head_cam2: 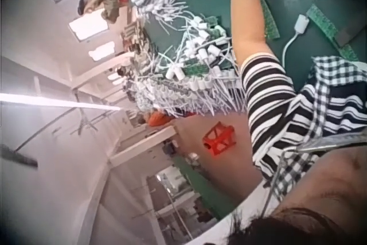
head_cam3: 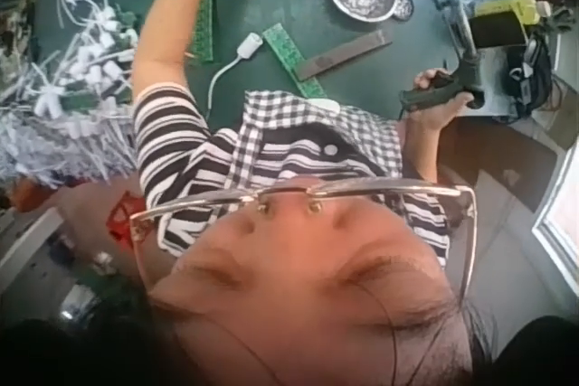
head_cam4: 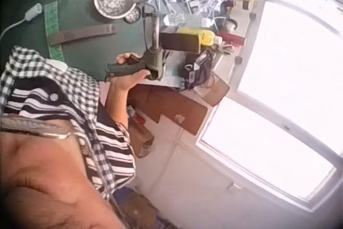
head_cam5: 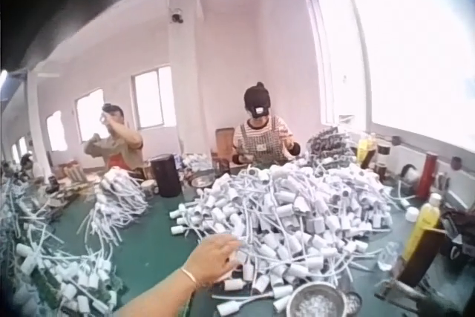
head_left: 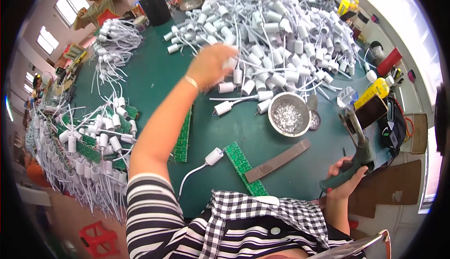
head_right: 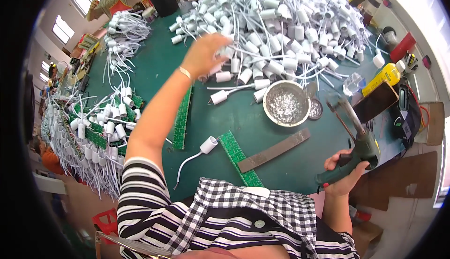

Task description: The person solders wires and electrical components onto an LED circuit board, then assembles the LED bulb components into a bulb housing. This is done using a soldering iron and a heat gun.

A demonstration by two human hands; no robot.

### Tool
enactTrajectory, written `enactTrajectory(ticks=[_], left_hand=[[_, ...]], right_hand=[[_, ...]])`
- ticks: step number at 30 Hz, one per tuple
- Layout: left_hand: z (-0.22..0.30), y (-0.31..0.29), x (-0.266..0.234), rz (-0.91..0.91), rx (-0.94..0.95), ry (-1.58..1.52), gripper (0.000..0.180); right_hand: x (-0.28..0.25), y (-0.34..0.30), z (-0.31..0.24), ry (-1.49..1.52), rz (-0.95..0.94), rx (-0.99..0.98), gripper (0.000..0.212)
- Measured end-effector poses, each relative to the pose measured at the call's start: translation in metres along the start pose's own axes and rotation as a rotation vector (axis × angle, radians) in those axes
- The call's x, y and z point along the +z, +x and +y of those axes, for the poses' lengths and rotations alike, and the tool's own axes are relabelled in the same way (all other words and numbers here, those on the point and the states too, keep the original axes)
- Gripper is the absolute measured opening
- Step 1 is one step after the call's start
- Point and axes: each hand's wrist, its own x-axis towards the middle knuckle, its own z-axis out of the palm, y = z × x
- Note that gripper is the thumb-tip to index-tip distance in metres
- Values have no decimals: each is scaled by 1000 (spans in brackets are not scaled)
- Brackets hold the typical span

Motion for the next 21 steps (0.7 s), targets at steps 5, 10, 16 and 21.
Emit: enactTrajectory(ticks=[5,10,16,21], left_hand=[[-75,19,29,-60,-353,137,54],[-6,0,42,-202,-387,54,54],[69,-25,23,-240,-360,88,61],[48,-29,18,112,-196,219,44]], right_hand=[[19,8,6,-112,2,72,59],[28,32,17,-162,13,93,60],[40,42,23,-174,-77,157,58],[34,29,16,-112,-160,160,62]])
